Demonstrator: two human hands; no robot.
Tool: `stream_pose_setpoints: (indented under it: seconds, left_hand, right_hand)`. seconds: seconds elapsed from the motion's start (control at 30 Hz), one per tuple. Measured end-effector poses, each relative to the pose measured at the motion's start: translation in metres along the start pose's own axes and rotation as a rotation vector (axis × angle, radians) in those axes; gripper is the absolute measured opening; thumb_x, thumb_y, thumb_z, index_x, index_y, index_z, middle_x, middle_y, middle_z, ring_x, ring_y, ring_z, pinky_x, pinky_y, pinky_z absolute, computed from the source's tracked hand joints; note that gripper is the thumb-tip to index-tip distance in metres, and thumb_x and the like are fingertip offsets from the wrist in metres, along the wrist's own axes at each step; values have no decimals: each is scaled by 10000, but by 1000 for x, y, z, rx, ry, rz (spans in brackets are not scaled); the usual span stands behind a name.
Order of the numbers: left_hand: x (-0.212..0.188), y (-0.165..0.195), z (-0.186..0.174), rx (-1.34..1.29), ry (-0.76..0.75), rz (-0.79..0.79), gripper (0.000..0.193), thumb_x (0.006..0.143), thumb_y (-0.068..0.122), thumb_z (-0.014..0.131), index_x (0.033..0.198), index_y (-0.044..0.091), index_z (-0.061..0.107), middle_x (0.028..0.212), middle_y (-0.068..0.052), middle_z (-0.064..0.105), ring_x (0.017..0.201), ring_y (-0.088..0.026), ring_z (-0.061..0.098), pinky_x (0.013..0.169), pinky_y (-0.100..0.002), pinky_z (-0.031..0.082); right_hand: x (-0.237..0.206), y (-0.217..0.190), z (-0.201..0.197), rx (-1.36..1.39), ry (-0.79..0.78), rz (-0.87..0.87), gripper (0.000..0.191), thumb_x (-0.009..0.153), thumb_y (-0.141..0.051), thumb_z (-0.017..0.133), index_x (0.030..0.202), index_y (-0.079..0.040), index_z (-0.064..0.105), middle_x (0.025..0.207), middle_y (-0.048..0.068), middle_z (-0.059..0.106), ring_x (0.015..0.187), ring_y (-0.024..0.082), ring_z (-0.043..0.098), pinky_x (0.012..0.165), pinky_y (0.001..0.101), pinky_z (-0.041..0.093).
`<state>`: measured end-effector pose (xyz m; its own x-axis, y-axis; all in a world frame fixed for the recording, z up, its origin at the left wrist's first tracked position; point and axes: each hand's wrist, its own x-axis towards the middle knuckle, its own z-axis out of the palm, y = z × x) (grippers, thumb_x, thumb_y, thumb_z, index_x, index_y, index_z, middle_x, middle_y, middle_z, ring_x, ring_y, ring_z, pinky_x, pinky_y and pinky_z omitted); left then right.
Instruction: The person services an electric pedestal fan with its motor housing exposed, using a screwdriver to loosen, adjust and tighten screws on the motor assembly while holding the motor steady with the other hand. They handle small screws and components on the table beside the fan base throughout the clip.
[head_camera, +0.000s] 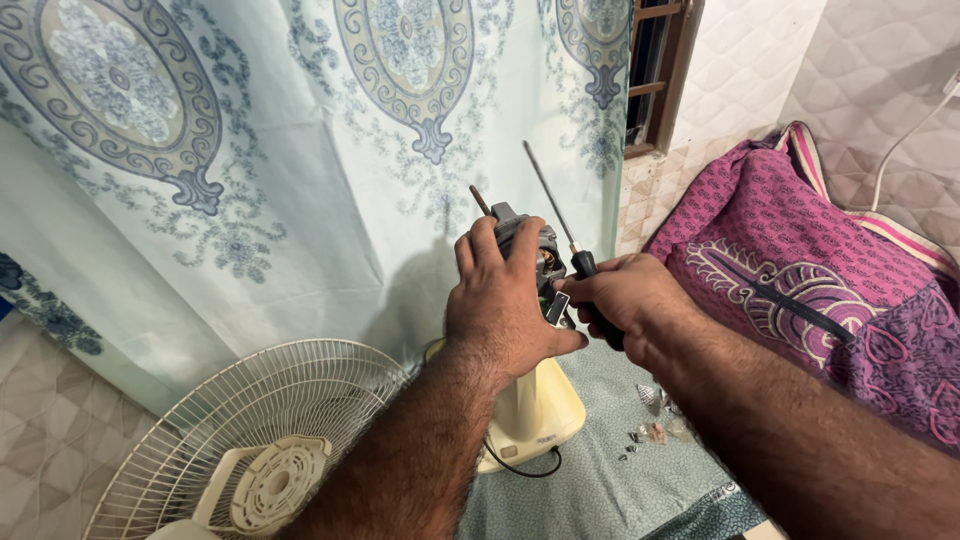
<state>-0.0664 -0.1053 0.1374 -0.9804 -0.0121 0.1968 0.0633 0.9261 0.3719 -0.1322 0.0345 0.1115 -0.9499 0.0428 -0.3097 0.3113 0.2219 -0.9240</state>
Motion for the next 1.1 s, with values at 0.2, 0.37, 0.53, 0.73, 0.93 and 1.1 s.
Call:
stream_pose_setpoints:
  seconds: [0.2,0.37,0.53,0.73,0.93,1.1]
  left_hand:
    - [-2,-1,2,-32,27,10,1252,515,408,1014,1488,242,243,1507,-162,167,1455,-335,205,1041,-496,501]
    - [-3,-3,2,-42,34,12,1242,518,403,1008,1492,246,253,1515,-165,175,1463,-342,213,1054,-497,502]
    - [-1,-1,-3,-17,-25,6,1265,521,382,1014,1501,260,225,1530,-167,147,1480,-345,176,1067,-511,485]
    - [-1,2,-9,2,-123,-43,1299,552,353,1014,1533,268,167,1578,-165,93,1519,-345,137,1081,-497,494]
    - [-3,2,-9,-2,-100,-35,1323,543,363,1025,1530,271,149,1580,-160,66,1513,-337,123,1084,-502,480]
    - [-3,2,-6,9,-82,-36,1287,554,380,1017,1524,258,179,1556,-167,113,1503,-333,157,1065,-497,499]
  right_hand:
    - [9,5,-5,197,-165,185,207,873,-169,799,824,-76,620,702,7,596,590,115,526,527,284,465]
    - [14,7,-4,211,-172,215,212,888,-198,790,822,-77,628,689,-3,581,577,102,514,526,273,465]
    - [5,3,-1,23,-49,85,242,848,-183,820,784,-35,639,654,52,594,531,143,511,477,313,399]
    - [-5,0,2,-40,3,3,213,807,-136,851,797,-22,672,656,63,614,548,137,544,471,298,426]
    - [5,8,0,122,-77,161,244,849,-193,829,819,-49,634,669,38,577,546,132,522,470,273,432]
    - [20,15,-2,292,-235,256,215,892,-223,775,824,-84,626,671,-7,549,544,109,480,486,245,442]
